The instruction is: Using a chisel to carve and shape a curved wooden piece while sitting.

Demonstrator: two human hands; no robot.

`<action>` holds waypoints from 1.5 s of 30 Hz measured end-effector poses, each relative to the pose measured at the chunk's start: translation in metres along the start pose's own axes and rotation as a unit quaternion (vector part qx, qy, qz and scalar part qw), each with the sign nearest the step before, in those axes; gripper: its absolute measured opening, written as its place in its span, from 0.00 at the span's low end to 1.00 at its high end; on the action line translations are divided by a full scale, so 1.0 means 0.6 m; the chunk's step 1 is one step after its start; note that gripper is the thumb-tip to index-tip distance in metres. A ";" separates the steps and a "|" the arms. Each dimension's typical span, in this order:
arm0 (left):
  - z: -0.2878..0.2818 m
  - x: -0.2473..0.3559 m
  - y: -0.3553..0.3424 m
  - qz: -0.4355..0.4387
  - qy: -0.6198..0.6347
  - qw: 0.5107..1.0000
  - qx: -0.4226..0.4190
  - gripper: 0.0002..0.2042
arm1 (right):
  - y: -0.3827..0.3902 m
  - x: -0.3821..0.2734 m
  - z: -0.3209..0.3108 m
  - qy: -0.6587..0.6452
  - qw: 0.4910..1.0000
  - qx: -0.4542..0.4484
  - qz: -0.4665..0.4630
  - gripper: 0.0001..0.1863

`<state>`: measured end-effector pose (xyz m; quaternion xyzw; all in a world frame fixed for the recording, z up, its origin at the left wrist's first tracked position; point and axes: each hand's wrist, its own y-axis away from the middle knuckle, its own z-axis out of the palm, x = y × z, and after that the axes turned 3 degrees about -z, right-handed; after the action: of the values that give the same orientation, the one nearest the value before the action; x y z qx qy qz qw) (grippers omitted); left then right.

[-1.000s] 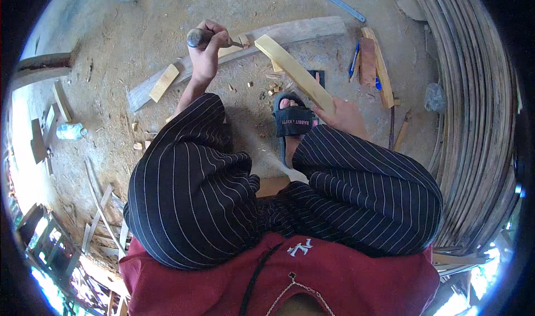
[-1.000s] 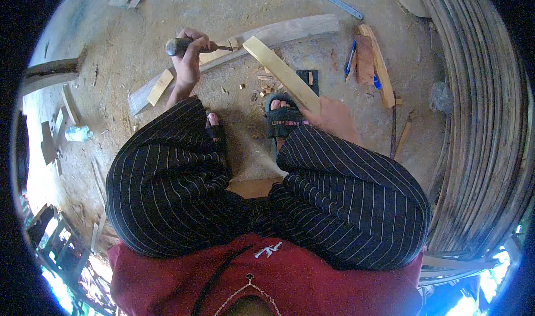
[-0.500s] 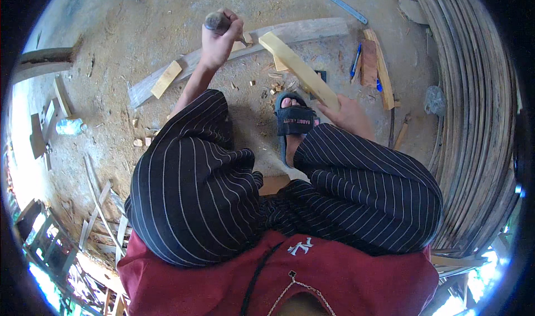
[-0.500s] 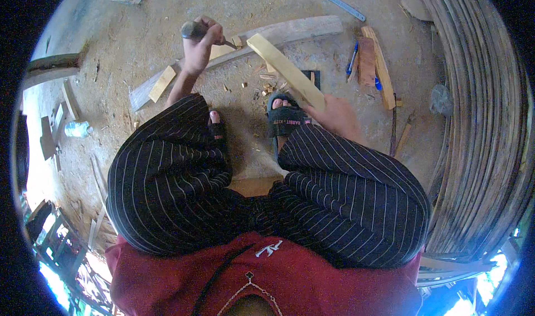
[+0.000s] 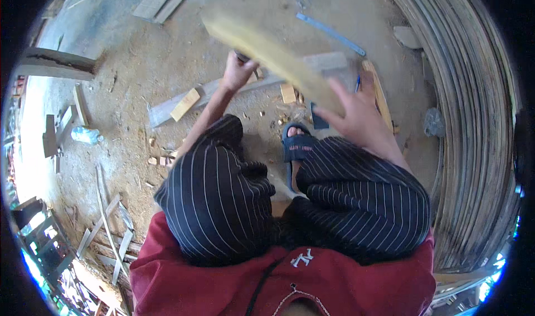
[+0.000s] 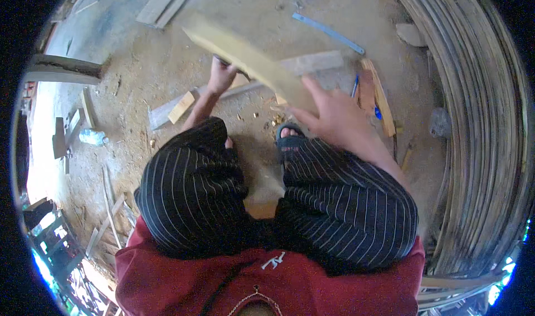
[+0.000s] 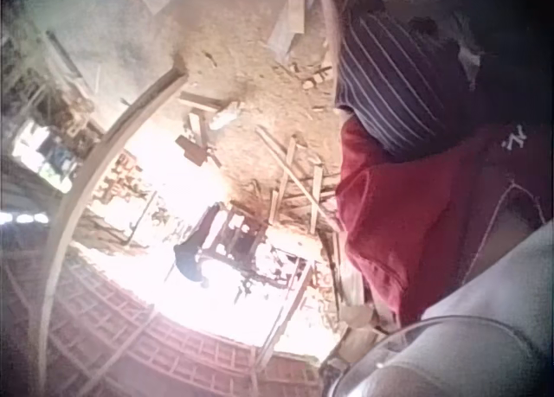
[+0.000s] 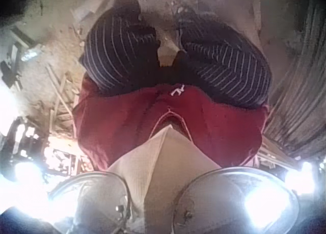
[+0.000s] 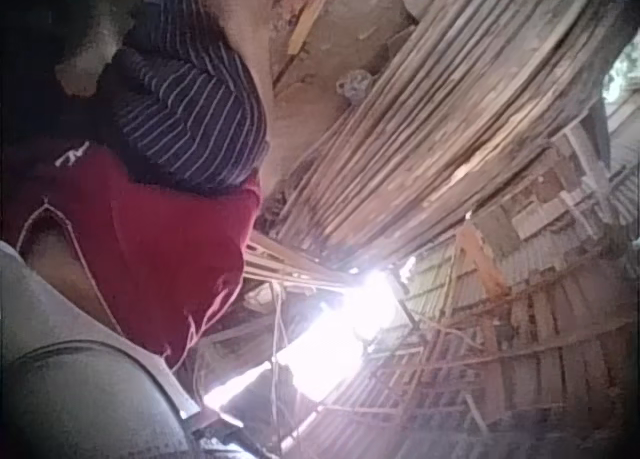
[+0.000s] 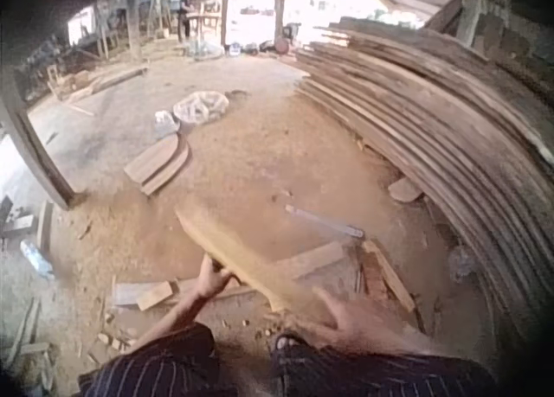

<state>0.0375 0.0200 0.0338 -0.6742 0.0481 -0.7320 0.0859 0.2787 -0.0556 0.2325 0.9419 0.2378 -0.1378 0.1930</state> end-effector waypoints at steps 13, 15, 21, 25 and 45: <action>-0.010 -0.012 -0.001 -0.017 0.020 1.000 -0.011 0.06 | -0.017 -0.015 0.006 -0.022 0.992 0.117 -0.040 0.23; -0.011 -0.010 -0.003 -0.024 0.027 0.999 -0.035 0.06 | -0.011 -0.013 0.000 -0.248 0.937 0.233 -0.075 0.23; 0.007 -0.003 0.002 0.025 -0.048 0.998 -0.013 0.06 | -0.019 -0.015 0.006 -0.027 0.997 0.052 -0.045 0.24; 0.006 -0.007 0.002 -0.024 -0.005 0.999 -0.033 0.08 | -0.013 0.002 0.018 -0.135 0.967 0.204 -0.075 0.25; 0.003 -0.008 0.013 -0.055 0.014 0.998 -0.035 0.04 | -0.003 -0.003 0.033 -0.163 0.967 0.179 -0.080 0.29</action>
<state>0.0404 0.0134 0.0282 -0.6679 0.0378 -0.7430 0.0215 0.2730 -0.0636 0.2151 0.9036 0.2496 -0.3451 0.0461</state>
